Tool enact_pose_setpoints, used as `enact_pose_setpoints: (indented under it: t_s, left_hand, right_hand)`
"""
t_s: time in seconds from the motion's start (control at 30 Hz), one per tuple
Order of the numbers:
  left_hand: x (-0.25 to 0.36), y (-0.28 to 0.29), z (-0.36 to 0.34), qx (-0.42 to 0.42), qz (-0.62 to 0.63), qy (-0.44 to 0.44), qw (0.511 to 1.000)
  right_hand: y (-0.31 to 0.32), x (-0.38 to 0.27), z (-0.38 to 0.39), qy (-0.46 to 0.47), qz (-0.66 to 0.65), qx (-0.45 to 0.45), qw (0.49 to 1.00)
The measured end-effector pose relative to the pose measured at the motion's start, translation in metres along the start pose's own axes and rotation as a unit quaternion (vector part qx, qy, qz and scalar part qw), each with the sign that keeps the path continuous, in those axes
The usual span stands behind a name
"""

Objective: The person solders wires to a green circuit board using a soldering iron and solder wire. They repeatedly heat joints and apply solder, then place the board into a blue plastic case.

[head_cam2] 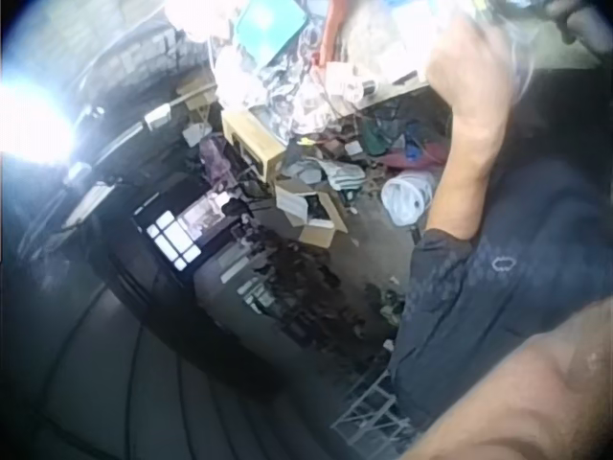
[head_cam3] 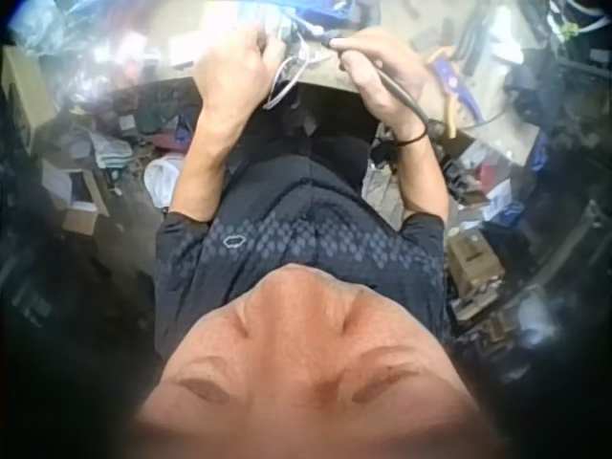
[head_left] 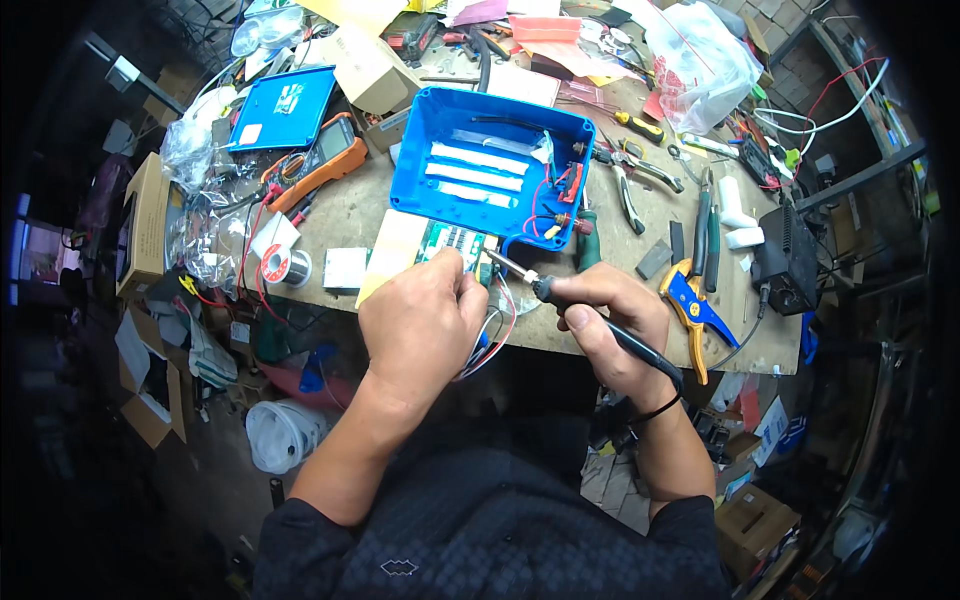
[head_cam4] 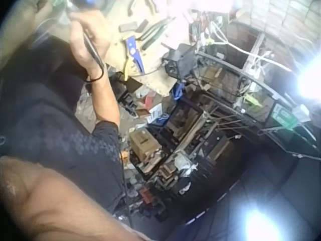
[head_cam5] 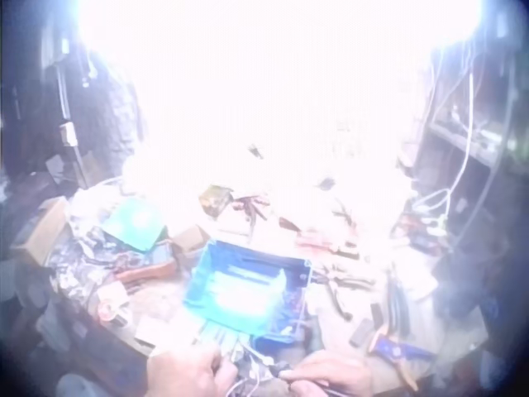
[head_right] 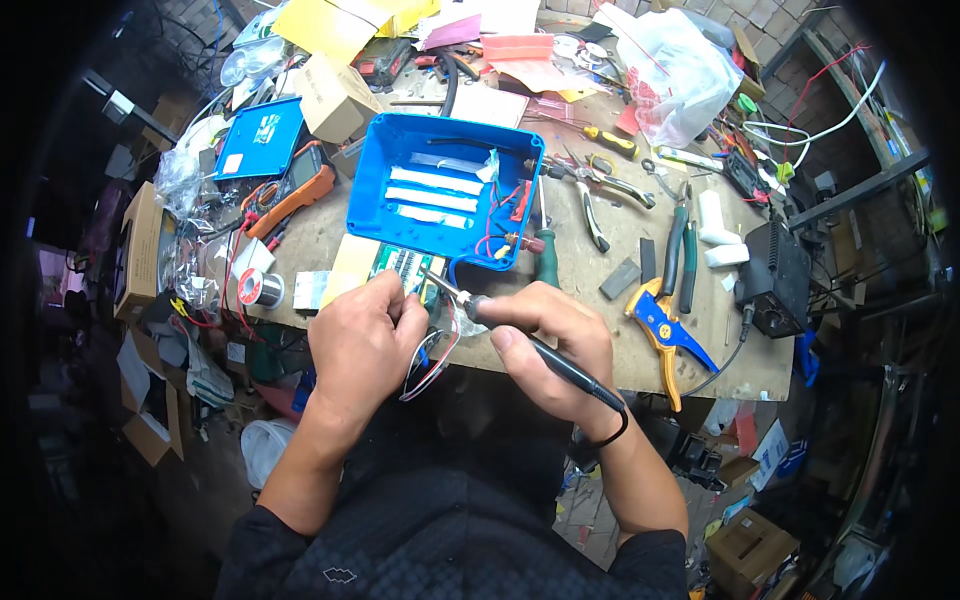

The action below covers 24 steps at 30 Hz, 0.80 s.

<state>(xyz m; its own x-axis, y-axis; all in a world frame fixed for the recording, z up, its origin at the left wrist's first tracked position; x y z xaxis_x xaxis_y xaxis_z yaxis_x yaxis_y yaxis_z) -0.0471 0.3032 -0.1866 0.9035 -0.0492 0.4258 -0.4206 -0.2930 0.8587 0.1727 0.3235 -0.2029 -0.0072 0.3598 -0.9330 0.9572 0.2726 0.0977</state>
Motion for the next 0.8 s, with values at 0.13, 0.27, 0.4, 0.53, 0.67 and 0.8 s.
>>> enact_pose_setpoints:
  t_s: [0.13, 0.27, 0.4, 0.53, 0.67, 0.8]
  left_hand:
    - [0.003, 0.002, 0.001, -0.008, -0.004, 0.015, 1.0]
    - [0.002, 0.001, 0.002, -0.005, -0.006, 0.01, 1.0]
    - [0.002, 0.002, 0.002, -0.002, -0.003, 0.016, 1.0]
    - [0.001, 0.001, 0.003, -0.002, 0.0, 0.019, 1.0]
    - [0.001, 0.001, 0.002, -0.01, -0.004, 0.016, 1.0]
    - [0.001, 0.002, 0.002, -0.024, -0.007, 0.02, 0.999]
  right_hand:
    - [0.001, 0.001, -0.002, -0.026, 0.016, -0.033, 0.999]
    - [0.003, 0.009, -0.001, -0.062, -0.003, -0.053, 0.997]
    - [0.001, 0.014, 0.0, -0.095, -0.086, -0.032, 0.991]
    - [0.0, 0.016, -0.002, -0.108, -0.084, -0.037, 0.99]
    - [0.002, 0.016, -0.006, -0.114, -0.065, -0.051, 0.99]
    - [0.004, 0.014, -0.013, -0.125, -0.044, -0.054, 0.99]
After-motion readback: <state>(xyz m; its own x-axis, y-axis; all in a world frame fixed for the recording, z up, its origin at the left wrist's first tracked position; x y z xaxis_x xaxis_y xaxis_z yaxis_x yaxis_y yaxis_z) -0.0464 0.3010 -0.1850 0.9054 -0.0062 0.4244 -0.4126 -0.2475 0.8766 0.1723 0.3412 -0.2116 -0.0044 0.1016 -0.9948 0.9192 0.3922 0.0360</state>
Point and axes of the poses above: each hand's wrist, its own z-axis away from the middle knuckle, its own y-axis out of the back of the hand, x = y × z, the point moved 3 cm from there along -z, towards the middle knuckle
